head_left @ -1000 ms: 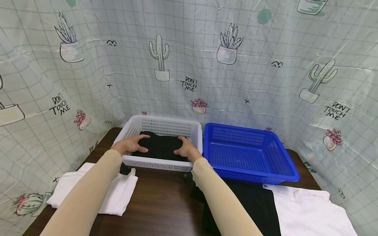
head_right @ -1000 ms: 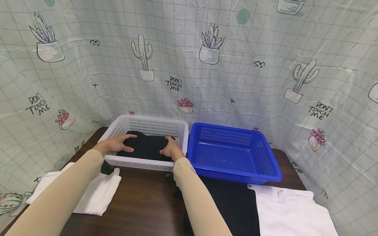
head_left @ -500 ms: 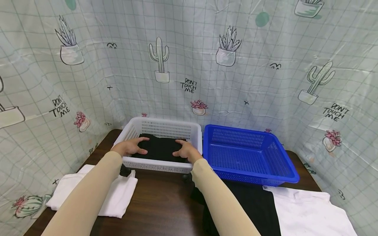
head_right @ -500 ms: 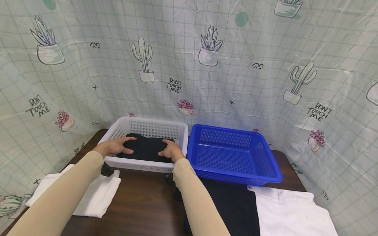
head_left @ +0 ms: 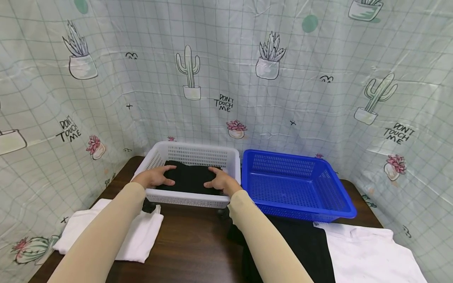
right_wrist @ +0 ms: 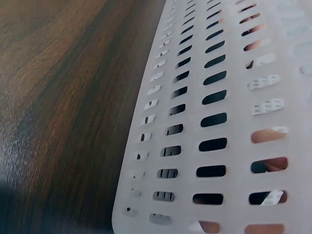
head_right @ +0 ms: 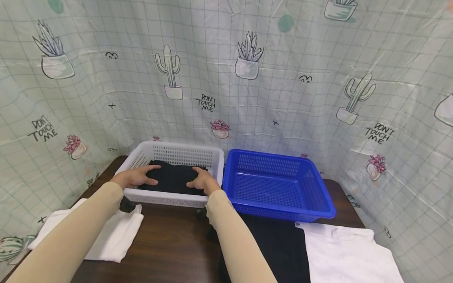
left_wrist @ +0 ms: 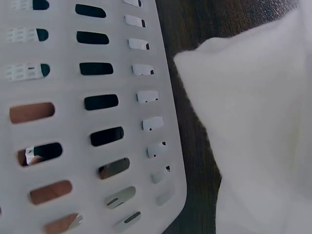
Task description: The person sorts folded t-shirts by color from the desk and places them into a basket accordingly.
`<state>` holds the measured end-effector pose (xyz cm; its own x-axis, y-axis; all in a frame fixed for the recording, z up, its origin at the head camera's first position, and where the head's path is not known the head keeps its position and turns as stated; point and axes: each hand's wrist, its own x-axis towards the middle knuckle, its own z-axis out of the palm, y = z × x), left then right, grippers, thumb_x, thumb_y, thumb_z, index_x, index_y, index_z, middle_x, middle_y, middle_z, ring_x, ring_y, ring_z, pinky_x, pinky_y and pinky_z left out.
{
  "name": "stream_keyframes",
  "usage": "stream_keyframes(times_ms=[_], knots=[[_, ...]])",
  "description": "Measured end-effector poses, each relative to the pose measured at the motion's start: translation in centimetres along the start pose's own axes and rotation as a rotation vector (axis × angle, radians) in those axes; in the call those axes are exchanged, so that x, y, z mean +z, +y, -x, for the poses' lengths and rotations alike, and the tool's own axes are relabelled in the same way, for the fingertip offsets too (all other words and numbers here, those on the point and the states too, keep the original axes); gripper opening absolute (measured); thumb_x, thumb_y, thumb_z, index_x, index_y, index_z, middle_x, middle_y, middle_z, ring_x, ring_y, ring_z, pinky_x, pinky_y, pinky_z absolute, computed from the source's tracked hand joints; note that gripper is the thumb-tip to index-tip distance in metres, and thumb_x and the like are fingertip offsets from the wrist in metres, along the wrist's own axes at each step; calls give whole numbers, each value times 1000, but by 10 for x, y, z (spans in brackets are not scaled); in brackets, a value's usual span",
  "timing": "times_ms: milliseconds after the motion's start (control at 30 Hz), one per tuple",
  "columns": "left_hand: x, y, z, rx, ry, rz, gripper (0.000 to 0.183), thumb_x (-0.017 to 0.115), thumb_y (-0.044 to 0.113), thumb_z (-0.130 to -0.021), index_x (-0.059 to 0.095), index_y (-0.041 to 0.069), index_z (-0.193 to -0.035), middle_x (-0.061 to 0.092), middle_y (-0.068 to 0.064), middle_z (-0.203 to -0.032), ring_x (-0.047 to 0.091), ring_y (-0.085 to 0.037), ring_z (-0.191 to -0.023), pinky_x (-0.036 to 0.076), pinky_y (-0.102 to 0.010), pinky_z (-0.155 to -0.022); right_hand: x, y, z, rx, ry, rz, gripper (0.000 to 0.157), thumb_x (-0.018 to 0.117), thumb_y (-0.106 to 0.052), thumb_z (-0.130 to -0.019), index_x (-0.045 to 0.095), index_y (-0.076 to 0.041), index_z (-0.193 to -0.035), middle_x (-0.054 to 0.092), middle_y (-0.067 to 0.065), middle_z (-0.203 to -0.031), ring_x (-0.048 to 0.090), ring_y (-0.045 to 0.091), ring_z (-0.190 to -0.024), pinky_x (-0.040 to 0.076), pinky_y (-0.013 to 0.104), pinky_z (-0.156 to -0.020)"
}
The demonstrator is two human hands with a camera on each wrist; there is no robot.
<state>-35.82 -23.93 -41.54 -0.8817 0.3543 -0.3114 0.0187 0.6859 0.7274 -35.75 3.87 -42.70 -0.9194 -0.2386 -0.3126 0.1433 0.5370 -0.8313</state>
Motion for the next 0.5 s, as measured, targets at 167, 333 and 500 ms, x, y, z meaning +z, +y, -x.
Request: stream_keyframes(times_ms=[167,333,500], knots=[[-3,-1,0,-22,-22,16,81,66,8,-105,16,-2,-167,5,-37,-170,12,-57,-156,33,-73,-116,1,-1,0,3,15,10,78,75,-12,-100,36,-20,-167,39,20,-166,46,41,-146,40,62,-117],[-5,10,6,-21,21,-223,70,65,7,-105,28,-5,-164,23,-37,-167,26,-55,-153,34,-66,-119,1,-3,3,-12,49,97,74,75,-19,-101,39,-17,-165,31,23,-168,40,44,-149,42,62,-115],[-6,33,11,-38,88,-525,63,67,-3,-98,44,-6,-156,42,-37,-158,46,-49,-142,44,-55,-113,-17,-14,19,-57,-13,81,73,72,-24,-103,37,-13,-166,26,23,-171,31,44,-154,34,62,-121]])
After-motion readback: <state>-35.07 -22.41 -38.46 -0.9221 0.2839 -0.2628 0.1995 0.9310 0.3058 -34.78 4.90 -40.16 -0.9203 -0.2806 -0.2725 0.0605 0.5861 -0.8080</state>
